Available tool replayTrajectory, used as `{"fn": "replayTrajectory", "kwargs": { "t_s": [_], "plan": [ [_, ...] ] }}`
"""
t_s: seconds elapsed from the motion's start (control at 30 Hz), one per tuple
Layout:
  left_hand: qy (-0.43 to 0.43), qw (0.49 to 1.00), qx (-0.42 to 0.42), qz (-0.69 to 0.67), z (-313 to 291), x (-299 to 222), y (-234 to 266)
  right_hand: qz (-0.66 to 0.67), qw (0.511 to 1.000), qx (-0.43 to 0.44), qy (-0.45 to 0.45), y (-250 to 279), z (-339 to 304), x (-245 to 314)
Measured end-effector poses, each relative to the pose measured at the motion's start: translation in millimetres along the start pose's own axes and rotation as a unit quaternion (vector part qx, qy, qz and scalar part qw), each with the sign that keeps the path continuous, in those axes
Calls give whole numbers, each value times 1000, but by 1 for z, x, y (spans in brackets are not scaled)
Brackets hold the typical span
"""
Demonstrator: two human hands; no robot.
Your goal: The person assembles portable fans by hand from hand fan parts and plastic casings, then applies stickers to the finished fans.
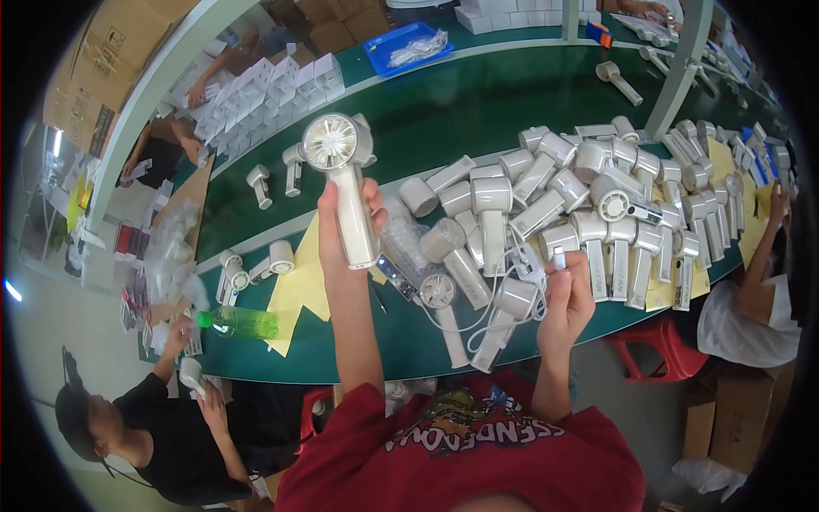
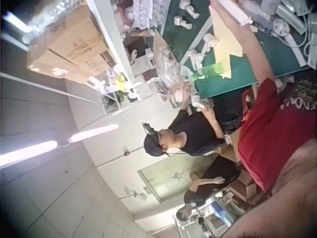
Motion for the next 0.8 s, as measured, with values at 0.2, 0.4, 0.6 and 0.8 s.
{"fn": "replayTrajectory", "kwargs": {
  "t_s": [0.2,0.4,0.6,0.8],
  "plan": [
    [195,979,-46,-36,69,43,37,-6,999,4,-36,15,9,-17],
    [168,928,-160,290,175,79,125,-4,997,1,-73,33,15,-17],
    [56,773,-211,596,241,67,249,-11,998,14,-66,38,20,-13],
    [85,557,-156,811,243,80,262,-8,993,-61,-101,79,23,-42]
  ]
}}
Point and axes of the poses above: each hand's wrist, its own z-axis towards the middle knuckle, its own y-axis out of the back of the hand, x = y × z, the point moved 3 cm from there along z, towards the middle knuckle, and after that the axes turned 2 degrees about x, right-handed, at the moved point
